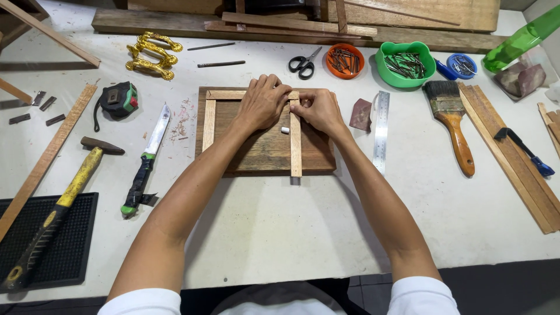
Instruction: The person assembles a small wooden frame on a workbench. They position thin wood strips around a wooden board, take nails from a container, and hammer the nails to fasten the strips, working around the frame one side at a time.
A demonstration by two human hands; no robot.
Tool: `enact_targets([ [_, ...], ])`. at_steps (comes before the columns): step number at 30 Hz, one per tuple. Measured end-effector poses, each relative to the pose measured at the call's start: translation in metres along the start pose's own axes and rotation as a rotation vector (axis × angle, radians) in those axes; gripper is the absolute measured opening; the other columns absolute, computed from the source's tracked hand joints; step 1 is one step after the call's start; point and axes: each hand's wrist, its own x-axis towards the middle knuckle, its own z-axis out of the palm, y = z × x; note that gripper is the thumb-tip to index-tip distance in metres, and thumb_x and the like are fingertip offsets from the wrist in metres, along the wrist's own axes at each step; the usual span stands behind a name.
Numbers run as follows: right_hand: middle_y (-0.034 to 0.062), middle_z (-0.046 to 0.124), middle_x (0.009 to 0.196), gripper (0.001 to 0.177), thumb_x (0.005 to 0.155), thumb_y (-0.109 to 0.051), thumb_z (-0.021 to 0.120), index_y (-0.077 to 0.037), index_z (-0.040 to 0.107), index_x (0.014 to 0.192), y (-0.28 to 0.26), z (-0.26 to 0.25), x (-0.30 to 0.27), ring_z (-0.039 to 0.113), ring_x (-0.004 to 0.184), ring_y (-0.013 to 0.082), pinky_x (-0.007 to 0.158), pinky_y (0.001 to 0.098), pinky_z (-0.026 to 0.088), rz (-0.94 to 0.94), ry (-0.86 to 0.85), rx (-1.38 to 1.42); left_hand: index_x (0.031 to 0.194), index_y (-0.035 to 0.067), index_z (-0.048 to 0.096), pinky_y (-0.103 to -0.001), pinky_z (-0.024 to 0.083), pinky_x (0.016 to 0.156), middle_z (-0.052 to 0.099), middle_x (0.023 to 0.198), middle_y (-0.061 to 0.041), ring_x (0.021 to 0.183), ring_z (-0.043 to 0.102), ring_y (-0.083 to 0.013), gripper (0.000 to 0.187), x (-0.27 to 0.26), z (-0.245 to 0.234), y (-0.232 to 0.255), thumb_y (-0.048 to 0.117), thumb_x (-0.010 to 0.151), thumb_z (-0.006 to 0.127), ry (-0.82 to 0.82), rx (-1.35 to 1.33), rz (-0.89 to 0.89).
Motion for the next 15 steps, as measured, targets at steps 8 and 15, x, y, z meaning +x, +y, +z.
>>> enact_targets([
  [8, -0.0003, 0.066, 0.062, 0.037, 0.078, -0.023, 0.087, -0.007, 0.079, 0.111, 0.0036, -0.0008, 0.0005, 0.057, 0.053, 0.0067, 0.047, 0.0263, 0.046, 0.024, -0.012, 0.042, 0.116, 0.016, 0.074, -0.038, 0.039, 0.084, 0.059, 0.102, -0.003, 0.094, 0.050, -0.0205, 0.025, 0.0004, -0.0019, 0.0009, 0.030, 0.102, 0.059, 0.021, -0.017, 0.012],
  [15, -0.0013, 0.067, 0.059, 0.037, 0.079, -0.021, 0.086, -0.003, 0.078, 0.110, 0.0048, 0.0020, 0.0012, 0.058, 0.049, 0.0073, 0.047, 0.0249, 0.046, 0.019, -0.012, 0.050, 0.114, 0.015, 0.075, -0.036, 0.039, 0.084, 0.059, 0.101, -0.002, 0.092, 0.048, -0.0201, 0.024, 0.0048, 0.0009, -0.0031, 0.031, 0.101, 0.062, -0.015, -0.064, -0.019],
])
